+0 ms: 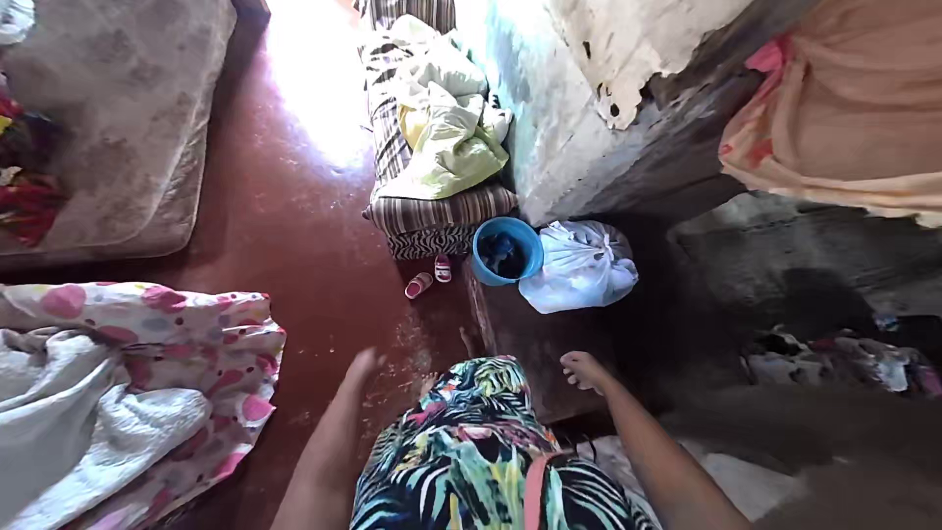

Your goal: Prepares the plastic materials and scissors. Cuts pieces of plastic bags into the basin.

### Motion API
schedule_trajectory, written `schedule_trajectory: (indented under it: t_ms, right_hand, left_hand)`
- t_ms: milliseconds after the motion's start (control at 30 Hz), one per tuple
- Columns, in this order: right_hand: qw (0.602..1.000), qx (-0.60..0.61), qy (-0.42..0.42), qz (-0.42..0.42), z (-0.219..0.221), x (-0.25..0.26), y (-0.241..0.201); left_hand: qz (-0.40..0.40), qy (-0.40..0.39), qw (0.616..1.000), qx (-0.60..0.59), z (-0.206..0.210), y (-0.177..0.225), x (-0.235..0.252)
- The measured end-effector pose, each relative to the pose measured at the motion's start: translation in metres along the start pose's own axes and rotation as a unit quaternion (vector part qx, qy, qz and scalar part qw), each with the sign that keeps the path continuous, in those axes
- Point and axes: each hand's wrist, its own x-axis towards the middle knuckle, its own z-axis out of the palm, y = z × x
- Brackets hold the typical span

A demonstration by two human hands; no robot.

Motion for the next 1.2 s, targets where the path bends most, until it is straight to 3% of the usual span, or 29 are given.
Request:
schedule_trajectory:
  t_ms: [67,133,267,400,500,567,633,833,967,1067,1133,1200]
  right_hand:
    - [0.999,0.024,-0.004,0.021,-0.017,0.028,-0.01]
    - [1.0,0.015,-0.006,0.015,-0.03,0.068,-0.024]
    - [0.997,-0.045,0.032,-0.061,-0.065,0.141,-0.067]
    - [0.977,-0.046,0.167,-0.126,-0.122,0.2,-0.121]
    - [0.943,-0.022,0.325,-0.074,-0.177,0.248,-0.139]
    - [0.929,0.006,0.371,0.002,-0.207,0.282,-0.139]
    - [0.933,0.055,0.352,0.054,-0.223,0.306,-0.142]
    - [0.967,0.034,0.252,0.003,-0.2,0.35,-0.129]
    - [0.968,0.134,0.203,-0.058,-0.184,0.343,-0.133]
    - [0.963,0.225,0.116,-0.093,-0.194,0.321,-0.13]
    - [0.951,0.28,0.094,-0.097,-0.212,0.317,-0.118]
    - [0.959,0.252,0.106,-0.078,-0.222,0.318,-0.115]
  left_hand:
    - [0.1,0.045,0.991,-0.08,-0.055,0.101,0.036]
    - [0.173,0.085,0.968,-0.163,-0.086,0.177,0.068]
    - [0.183,0.086,0.929,-0.309,-0.072,0.248,0.143]
    - [0.04,0.001,0.901,-0.432,-0.019,0.267,0.211]
    - [-0.029,-0.035,0.907,-0.419,0.019,0.273,0.253]
    - [-0.073,-0.031,0.914,-0.398,0.044,0.274,0.276]
    - [-0.115,-0.023,0.917,-0.382,0.06,0.274,0.295]
    - [-0.157,-0.013,0.881,-0.447,0.086,0.273,0.349]
    - [-0.119,-0.02,0.87,-0.478,0.092,0.28,0.357]
    - [-0.084,-0.031,0.896,-0.435,0.106,0.28,0.358]
    - [-0.125,-0.031,0.882,-0.453,0.102,0.286,0.351]
    - [-0.17,-0.011,0.859,-0.483,0.097,0.28,0.342]
